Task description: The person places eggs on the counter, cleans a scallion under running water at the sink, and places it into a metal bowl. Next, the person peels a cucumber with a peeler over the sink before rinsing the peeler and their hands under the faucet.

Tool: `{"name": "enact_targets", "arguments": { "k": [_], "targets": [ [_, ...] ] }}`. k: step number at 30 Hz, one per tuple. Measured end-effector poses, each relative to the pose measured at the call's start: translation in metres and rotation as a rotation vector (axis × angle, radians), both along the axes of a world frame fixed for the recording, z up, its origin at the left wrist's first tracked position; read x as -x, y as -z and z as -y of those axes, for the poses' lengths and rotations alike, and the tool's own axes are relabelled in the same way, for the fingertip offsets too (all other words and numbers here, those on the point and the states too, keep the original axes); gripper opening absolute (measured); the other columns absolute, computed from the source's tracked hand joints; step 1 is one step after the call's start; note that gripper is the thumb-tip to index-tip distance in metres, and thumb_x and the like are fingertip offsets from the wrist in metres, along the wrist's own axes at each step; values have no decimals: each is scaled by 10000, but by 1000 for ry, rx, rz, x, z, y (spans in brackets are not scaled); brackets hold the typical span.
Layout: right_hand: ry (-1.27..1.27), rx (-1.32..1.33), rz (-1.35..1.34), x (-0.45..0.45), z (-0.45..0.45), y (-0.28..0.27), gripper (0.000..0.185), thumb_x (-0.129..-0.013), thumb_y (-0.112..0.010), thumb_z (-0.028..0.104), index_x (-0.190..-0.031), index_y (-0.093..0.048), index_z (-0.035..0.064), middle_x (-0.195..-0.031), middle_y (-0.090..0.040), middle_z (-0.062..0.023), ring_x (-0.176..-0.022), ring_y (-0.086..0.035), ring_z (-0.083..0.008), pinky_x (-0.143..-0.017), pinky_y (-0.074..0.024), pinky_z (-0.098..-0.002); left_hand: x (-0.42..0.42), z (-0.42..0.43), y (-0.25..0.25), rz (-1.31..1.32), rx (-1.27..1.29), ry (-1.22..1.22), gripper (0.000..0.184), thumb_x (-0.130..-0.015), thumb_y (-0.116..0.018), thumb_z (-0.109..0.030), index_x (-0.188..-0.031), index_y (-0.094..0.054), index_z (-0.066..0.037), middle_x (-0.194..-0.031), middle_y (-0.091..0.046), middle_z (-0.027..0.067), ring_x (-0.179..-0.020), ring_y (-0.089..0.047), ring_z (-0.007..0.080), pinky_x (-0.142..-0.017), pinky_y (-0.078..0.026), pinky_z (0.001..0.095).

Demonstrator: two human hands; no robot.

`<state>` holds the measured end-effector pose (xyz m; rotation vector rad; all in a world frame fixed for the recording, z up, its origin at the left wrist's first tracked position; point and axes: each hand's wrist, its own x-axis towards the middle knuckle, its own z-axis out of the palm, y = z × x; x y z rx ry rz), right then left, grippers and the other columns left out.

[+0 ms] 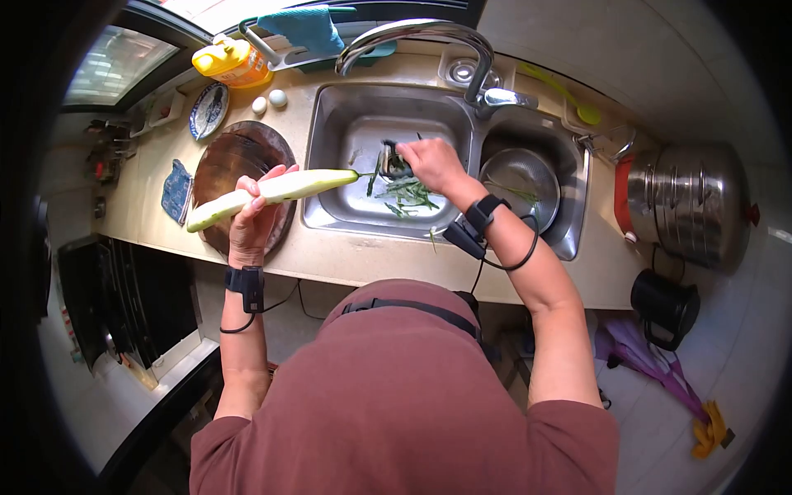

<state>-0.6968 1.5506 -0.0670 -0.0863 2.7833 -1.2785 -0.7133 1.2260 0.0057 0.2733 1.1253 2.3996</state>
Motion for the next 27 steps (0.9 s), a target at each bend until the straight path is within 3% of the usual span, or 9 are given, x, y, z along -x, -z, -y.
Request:
{"name": "enact_targets", "arguments": {
  "k": [1, 5, 9, 10, 16, 20, 22, 26, 27],
  "targets": [
    [-44, 120, 41, 9, 0, 5, 451, -928, -500, 376, -682, -623, 19, -600, -609, -116, -529, -549, -269, -547, -404, -400, 0, 0, 2, -21, -10, 22, 153, -808, -654, -49, -901, -551, -116, -1253, -537, 246, -1261, -407, 464, -1088, -272, 562],
    [-255, 663, 403, 19, 28, -25, 509, -943, -506, 401, -636, -539, -4, -549, -376, 61, -540, -325, -68, -489, -285, -303, -2, -15, -9, -68, 6, 64, 155, -801, -659, -56, -894, -544, -100, -1211, -560, 262, -1231, -445, 460, -1080, -286, 561],
    [-603, 58, 489, 19, 11, -2, 557, -926, -506, 461, -679, -556, -36, -538, -441, -71, -544, -418, -182, -563, -379, -366, 7, -9, -6, -97, 29, 8, 157, -790, -655, -78, -874, -524, -93, -1205, -559, 270, -1221, -470, 420, -1079, -295, 550],
    [-494, 44, 472, 16, 0, 11, 550, -927, -501, 455, -698, -566, -40, -546, -457, -91, -547, -433, -194, -570, -386, -379, 10, -7, -7, -65, 24, 10, 151, -808, -644, -73, -870, -511, -110, -1187, -595, 158, -1255, -449, 374, -1100, -269, 544],
    [-187, -46, 354, -12, -25, 61, 527, -945, -482, 428, -682, -596, -13, -589, -578, -146, -536, -551, -180, -543, -437, -365, 14, -11, 18, 307, -16, -268, 160, -845, -652, -39, -995, -600, -62, -1107, -614, 168, -1218, -483, 348, -1085, -325, 487],
    [-262, 390, 1023, -60, -16, 74, 487, -974, -450, 410, -724, -607, 23, -641, -653, -84, -532, -631, -138, -498, -516, -275, 19, -15, 43, 632, -178, -378, 147, -837, -667, -19, -967, -604, -41, -1013, -620, 141, -1077, -547, 275, -1055, -360, 463],
    [-338, 311, 1256, -87, -12, 86, 475, -982, -447, 366, -762, -621, -17, -648, -660, -102, -550, -650, -181, -507, -531, -307, 19, -14, 54, 639, -232, -399, 155, -825, -677, -7, -954, -598, -40, -1033, -613, 137, -1074, -543, 269, -1043, -367, 464],
    [-176, 485, 1120, -92, -15, 96, 487, -973, -464, 381, -776, -649, -25, -761, -692, -132, -603, -659, -191, -616, -533, -315, 14, -22, 43, 580, -226, -383, 165, -812, -686, -7, -945, -593, -36, -1049, -607, 127, -1080, -541, 272, -1057, -356, 481],
    [-183, 280, 809, -87, -16, 110, 470, -972, -467, 362, -780, -654, -24, -741, -686, -128, -613, -661, -186, -627, -530, -311, 14, -27, 36, 577, -222, -387, 163, -813, -686, -15, -946, -594, -39, -1040, -610, 122, -1082, -540, 271, -1058, -355, 488]
  ]
}}
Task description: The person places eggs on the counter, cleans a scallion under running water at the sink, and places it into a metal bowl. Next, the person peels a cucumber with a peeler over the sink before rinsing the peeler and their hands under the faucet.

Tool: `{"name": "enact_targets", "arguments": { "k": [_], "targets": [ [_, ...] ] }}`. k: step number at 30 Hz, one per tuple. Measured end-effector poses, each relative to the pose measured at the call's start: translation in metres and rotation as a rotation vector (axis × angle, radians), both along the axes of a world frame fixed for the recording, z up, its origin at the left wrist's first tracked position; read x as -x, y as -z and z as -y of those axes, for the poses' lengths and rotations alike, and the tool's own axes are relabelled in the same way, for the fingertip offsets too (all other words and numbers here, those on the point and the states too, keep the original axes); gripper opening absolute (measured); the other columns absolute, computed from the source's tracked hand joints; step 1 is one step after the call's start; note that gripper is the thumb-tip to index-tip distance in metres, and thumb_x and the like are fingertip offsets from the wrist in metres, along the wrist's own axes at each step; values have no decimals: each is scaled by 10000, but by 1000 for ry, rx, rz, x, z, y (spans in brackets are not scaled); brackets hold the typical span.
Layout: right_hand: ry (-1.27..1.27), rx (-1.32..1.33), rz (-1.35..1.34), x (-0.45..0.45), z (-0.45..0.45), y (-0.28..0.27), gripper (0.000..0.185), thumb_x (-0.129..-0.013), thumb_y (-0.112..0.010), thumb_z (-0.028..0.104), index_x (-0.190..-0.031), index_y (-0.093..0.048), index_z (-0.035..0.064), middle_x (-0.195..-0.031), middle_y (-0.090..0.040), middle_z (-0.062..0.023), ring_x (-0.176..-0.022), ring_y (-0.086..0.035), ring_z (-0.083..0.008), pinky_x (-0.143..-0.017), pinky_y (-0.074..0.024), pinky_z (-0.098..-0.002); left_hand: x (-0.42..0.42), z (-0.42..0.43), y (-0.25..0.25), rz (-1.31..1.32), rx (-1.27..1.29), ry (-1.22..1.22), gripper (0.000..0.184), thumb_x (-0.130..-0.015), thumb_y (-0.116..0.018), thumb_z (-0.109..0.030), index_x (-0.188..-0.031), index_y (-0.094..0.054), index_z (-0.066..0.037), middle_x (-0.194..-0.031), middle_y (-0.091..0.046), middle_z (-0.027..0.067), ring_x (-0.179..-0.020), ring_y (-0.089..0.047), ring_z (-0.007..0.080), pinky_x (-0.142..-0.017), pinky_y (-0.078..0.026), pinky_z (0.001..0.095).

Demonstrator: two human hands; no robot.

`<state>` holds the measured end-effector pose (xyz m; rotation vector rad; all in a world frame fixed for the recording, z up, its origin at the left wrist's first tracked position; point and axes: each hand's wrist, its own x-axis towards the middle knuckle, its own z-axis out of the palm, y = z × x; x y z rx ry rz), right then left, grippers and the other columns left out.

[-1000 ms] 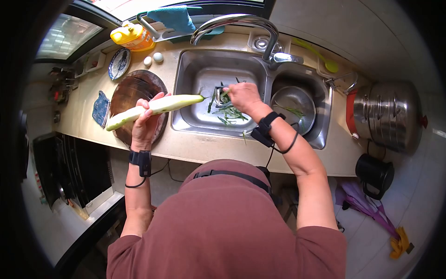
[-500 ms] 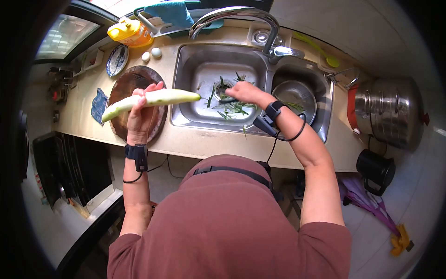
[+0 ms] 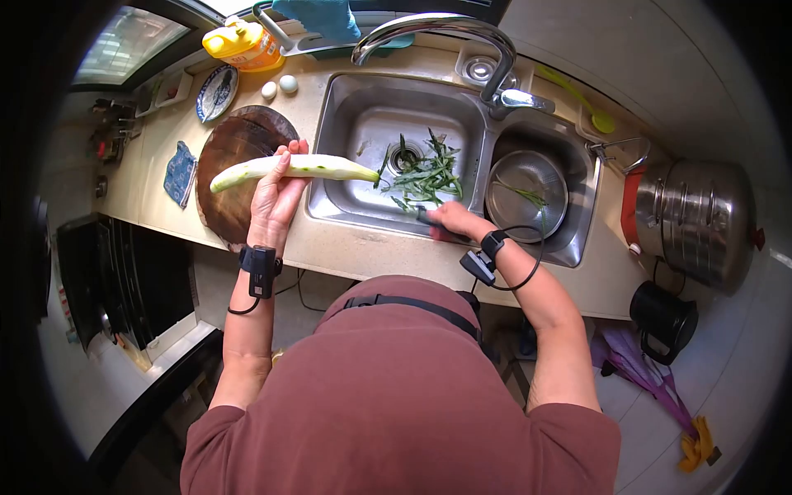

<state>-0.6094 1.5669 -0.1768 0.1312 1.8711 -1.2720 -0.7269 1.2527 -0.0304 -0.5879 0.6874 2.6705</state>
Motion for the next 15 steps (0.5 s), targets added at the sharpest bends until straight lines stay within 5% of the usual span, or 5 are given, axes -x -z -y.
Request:
{"name": "enact_targets", "arguments": {
  "k": [1, 4, 8, 12, 15],
  "targets": [
    [-28, -164, -334, 7, 0, 8, 452, -970, -470, 344, -785, -659, -23, -721, -680, -125, -623, -663, -181, -638, -527, -306, 0, -5, -6, -4, 4, -1, 162, -815, -686, -24, -947, -595, -43, -1031, -614, 116, -1084, -540, 270, -1059, -353, 495],
    [39, -280, -531, 28, 2, 6, 413, -969, -468, 319, -800, -650, -11, -670, -660, -105, -565, -632, -148, -574, -515, -295, -2, -20, -23, -14, -16, -32, 184, -799, -709, -75, -952, -607, -61, -969, -629, 101, -1057, -550, 260, -1048, -368, 515],
    [502, 8, -400, 40, 22, -42, 409, -973, -466, 326, -769, -617, 5, -636, -643, -69, -425, -520, -117, -417, -431, -277, 4, -15, 6, -38, 95, -131, 279, -746, -764, -162, -949, -597, -71, -846, -618, 73, -916, -571, 226, -973, -438, 462],
    [424, -180, -792, 50, 47, -85, 372, -951, -484, 285, -711, -575, 15, -562, -564, -143, -534, -588, -312, -530, -445, -406, 6, -19, 23, -86, 340, -218, 301, -748, -777, -152, -924, -561, -38, -825, -587, 59, -807, -556, 192, -840, -467, 335],
    [319, -137, -877, 59, 76, -114, 347, -942, -496, 283, -720, -559, 22, -590, -574, -152, -580, -573, -363, -556, -452, -438, 6, -26, 27, 19, 421, -217, 328, -759, -772, -148, -954, -538, -30, -842, -568, 46, -795, -557, 189, -829, -466, 338]
  ]
}}
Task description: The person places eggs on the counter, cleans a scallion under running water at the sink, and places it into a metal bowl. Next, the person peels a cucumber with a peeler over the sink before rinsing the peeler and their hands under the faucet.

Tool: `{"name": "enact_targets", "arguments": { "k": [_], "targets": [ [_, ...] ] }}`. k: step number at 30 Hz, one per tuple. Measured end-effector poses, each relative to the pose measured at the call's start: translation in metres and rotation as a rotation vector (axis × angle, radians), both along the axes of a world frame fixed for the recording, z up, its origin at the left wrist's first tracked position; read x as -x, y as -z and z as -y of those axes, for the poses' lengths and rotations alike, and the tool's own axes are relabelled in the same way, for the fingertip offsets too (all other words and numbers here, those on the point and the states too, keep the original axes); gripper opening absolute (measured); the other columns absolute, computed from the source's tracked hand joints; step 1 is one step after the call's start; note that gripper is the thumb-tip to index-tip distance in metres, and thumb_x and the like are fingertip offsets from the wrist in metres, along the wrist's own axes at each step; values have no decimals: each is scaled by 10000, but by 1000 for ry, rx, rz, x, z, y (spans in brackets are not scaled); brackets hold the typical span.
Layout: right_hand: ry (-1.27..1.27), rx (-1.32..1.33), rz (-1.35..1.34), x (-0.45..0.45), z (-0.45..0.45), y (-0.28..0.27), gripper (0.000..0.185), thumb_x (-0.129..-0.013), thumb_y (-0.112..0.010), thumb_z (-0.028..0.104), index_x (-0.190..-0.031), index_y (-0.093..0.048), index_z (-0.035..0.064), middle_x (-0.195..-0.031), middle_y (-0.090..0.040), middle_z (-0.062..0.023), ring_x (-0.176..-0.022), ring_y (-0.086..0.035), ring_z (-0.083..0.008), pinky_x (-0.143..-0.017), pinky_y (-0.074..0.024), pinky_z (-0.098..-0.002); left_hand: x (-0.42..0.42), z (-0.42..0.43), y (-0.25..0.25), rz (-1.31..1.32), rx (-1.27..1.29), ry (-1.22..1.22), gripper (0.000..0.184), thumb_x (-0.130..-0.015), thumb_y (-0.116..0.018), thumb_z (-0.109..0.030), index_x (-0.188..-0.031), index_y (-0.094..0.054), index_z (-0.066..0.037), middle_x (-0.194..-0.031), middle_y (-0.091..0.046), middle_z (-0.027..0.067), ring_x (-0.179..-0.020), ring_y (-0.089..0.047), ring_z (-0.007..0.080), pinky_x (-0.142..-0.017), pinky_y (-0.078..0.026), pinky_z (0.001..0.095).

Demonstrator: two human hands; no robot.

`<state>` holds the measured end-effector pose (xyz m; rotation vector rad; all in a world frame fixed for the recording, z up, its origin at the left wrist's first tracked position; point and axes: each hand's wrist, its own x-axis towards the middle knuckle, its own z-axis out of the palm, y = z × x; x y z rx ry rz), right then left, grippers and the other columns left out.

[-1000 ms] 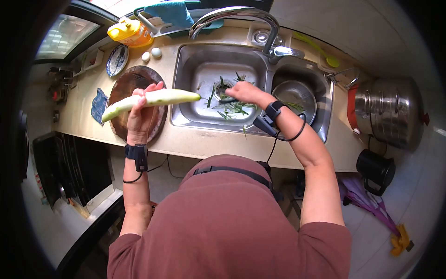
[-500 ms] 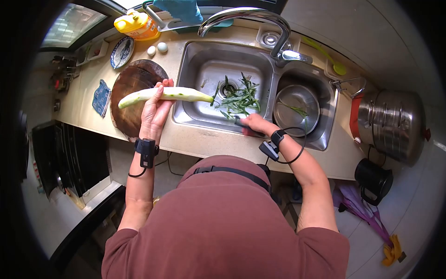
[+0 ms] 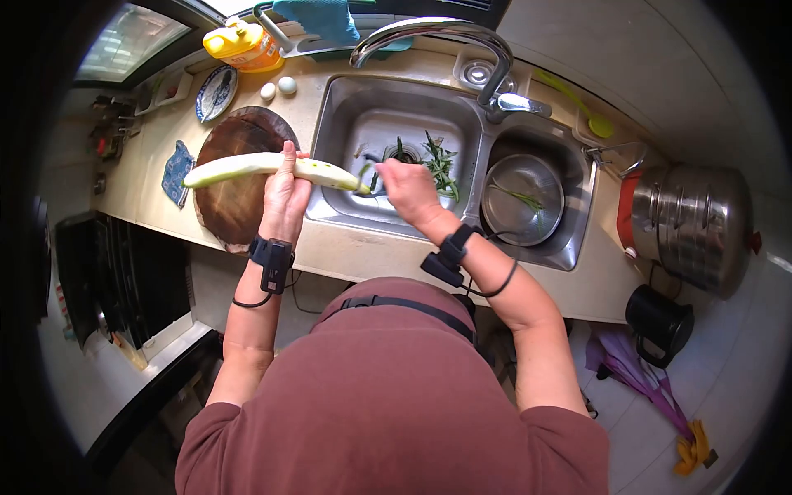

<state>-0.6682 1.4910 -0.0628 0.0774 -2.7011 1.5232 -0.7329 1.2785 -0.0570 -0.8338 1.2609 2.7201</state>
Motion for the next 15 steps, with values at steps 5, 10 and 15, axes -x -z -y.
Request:
{"name": "enact_targets", "arguments": {
  "k": [5, 10, 15],
  "targets": [
    [-51, -392, -217, 6, 23, 23, 318, -931, -506, 285, -713, -548, 57, -608, -591, -132, -580, -606, -315, -539, -481, -410, 5, 2, -8, 37, -142, 97, 234, -786, -627, 96, -956, -514, -19, -897, -533, 92, -880, -529, 226, -906, -434, 365],
    [-2, -610, -69, -5, -12, 55, 312, -934, -502, 297, -726, -548, 69, -632, -610, -130, -587, -627, -303, -539, -502, -394, -5, 8, 19, 11, -129, 108, 360, -804, -529, 172, -1124, -418, 48, -1010, -509, 126, -953, -526, 220, -918, -443, 342],
    [-10, -679, 74, -11, -45, 80, 336, -939, -488, 319, -762, -583, 50, -664, -624, -162, -632, -626, -353, -582, -494, -455, -24, -12, 3, 19, 161, 125, 362, -819, -650, 49, -1118, -472, -51, -986, -563, 53, -905, -571, 175, -793, -507, 334]
  ]
}}
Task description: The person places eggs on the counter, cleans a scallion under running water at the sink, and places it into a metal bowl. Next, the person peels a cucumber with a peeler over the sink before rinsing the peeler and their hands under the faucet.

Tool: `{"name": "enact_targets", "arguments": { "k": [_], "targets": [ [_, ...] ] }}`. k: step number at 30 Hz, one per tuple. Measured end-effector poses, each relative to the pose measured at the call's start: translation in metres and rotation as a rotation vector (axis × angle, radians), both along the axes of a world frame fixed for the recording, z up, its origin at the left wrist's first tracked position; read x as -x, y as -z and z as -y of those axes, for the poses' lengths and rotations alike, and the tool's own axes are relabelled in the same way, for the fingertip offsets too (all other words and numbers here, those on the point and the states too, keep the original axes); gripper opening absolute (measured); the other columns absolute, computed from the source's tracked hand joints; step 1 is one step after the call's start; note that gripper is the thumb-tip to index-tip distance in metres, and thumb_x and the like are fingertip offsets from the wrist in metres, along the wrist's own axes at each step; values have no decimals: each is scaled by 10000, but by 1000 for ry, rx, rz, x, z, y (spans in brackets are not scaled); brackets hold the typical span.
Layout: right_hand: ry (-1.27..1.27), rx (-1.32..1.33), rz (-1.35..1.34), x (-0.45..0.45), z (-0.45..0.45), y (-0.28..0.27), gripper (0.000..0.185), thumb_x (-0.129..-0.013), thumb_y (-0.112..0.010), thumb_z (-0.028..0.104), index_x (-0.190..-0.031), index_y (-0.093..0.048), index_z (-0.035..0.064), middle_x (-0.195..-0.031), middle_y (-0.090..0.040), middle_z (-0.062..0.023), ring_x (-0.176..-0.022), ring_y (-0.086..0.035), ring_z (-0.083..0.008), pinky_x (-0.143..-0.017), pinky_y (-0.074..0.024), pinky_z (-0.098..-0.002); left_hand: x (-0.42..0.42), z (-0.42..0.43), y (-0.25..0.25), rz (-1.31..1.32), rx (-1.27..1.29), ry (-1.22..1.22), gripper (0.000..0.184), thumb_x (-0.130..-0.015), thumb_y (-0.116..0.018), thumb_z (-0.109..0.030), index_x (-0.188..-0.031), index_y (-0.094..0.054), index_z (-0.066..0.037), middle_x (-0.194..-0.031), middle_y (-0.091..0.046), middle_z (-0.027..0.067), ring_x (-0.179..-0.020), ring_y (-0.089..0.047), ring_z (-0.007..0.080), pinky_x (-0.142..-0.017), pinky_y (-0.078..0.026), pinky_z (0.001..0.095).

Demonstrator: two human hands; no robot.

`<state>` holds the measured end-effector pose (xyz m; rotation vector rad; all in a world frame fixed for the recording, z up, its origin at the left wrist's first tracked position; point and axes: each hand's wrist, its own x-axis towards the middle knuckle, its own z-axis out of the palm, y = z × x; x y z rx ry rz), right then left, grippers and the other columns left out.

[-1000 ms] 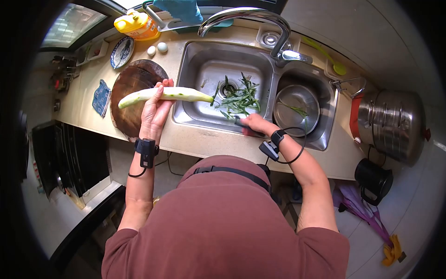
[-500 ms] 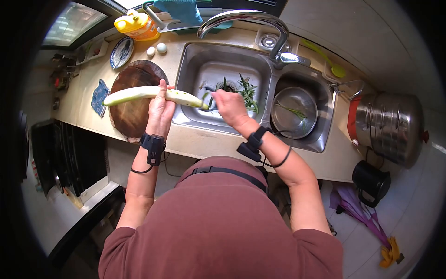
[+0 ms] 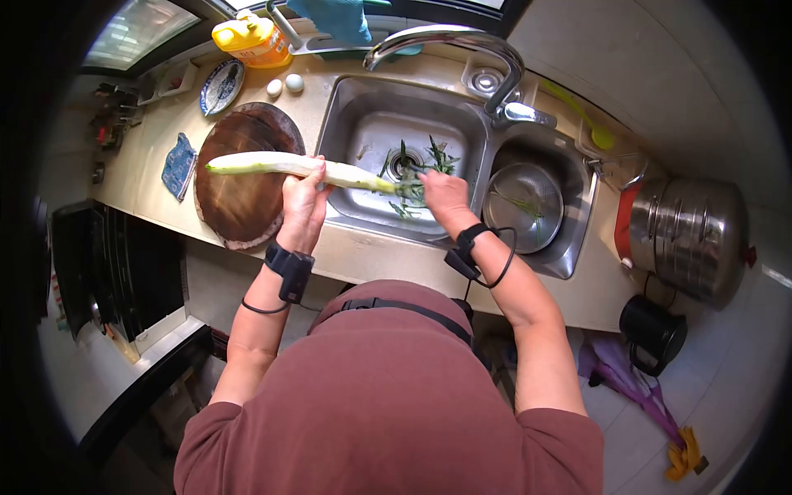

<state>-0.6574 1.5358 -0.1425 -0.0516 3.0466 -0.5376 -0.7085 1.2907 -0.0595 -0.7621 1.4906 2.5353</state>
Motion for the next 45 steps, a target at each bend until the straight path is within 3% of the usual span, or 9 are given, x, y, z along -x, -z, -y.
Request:
{"name": "enact_targets", "arguments": {
  "k": [2, 9, 10, 17, 26, 29, 34, 43, 45],
  "targets": [
    [46, -62, 85, -2, -23, 12, 364, -939, -479, 341, -757, -600, 50, -664, -626, -175, -654, -630, -365, -598, -492, -472, 1, 1, -14, -66, 117, -59, 353, -795, -726, -27, -1067, -505, -75, -910, -579, 17, -833, -589, 141, -690, -530, 307],
    [175, 202, -101, 14, 5, -40, 381, -948, -457, 347, -745, -612, 63, -650, -620, -187, -643, -626, -383, -597, -495, -474, 9, 16, 7, -250, -44, 80, 238, -808, -700, 5, -926, -524, -104, -908, -568, 5, -805, -570, 147, -787, -517, 390],
    [137, 226, -127, 18, 14, -50, 374, -945, -465, 341, -735, -603, 64, -642, -619, -176, -627, -625, -372, -585, -496, -460, 9, 7, 2, -215, -45, 12, 254, -787, -712, 27, -861, -507, -102, -811, -566, 25, -760, -599, 176, -718, -533, 355],
    [-226, 164, -316, 19, 76, -91, 272, -896, -555, 263, -697, -551, 78, -576, -582, -104, -510, -596, -265, -492, -472, -360, 8, -10, -7, -94, -216, -63, 158, -849, -640, 19, -929, -509, -21, -880, -550, 80, -846, -597, 208, -838, -521, 381],
    [-68, -14, -110, 2, 18, -29, 319, -938, -496, 305, -725, -551, 73, -638, -611, -122, -591, -621, -312, -540, -486, -412, 16, 24, 23, -221, -176, -150, 182, -849, -556, 108, -996, -502, 15, -930, -512, 84, -862, -546, 201, -880, -482, 343],
    [7, -25, -73, -8, -1, -14, 353, -951, -467, 327, -723, -556, 73, -623, -610, -124, -599, -624, -315, -544, -481, -426, 23, 22, 1, -75, -164, -177, 167, -861, -548, 102, -997, -496, 20, -917, -505, 72, -859, -542, 197, -877, -481, 342],
    [16, 47, -250, 3, 15, -55, 301, -922, -521, 298, -716, -556, 81, -628, -608, -107, -585, -616, -291, -546, -468, -407, 22, 13, 17, -70, -191, -178, 299, -865, -559, 89, -1119, -432, -6, -1018, -482, 98, -917, -533, 204, -893, -471, 338],
    [102, 41, -372, 22, 27, -75, 271, -903, -554, 271, -698, -538, 94, -609, -588, -72, -542, -591, -256, -529, -450, -367, 33, 26, 17, -26, -126, -324, 177, -866, -578, 68, -1021, -503, 25, -972, -532, 103, -883, -559, 214, -850, -488, 362],
    [-44, 68, -440, 23, 43, -92, 260, -882, -574, 272, -689, -521, 107, -610, -557, -50, -565, -580, -231, -529, -431, -360, 30, 22, 21, 0, -108, -319, 184, -868, -583, 59, -1031, -503, 28, -974, -540, 107, -881, -566, 217, -838, -492, 370]
  ]
}}
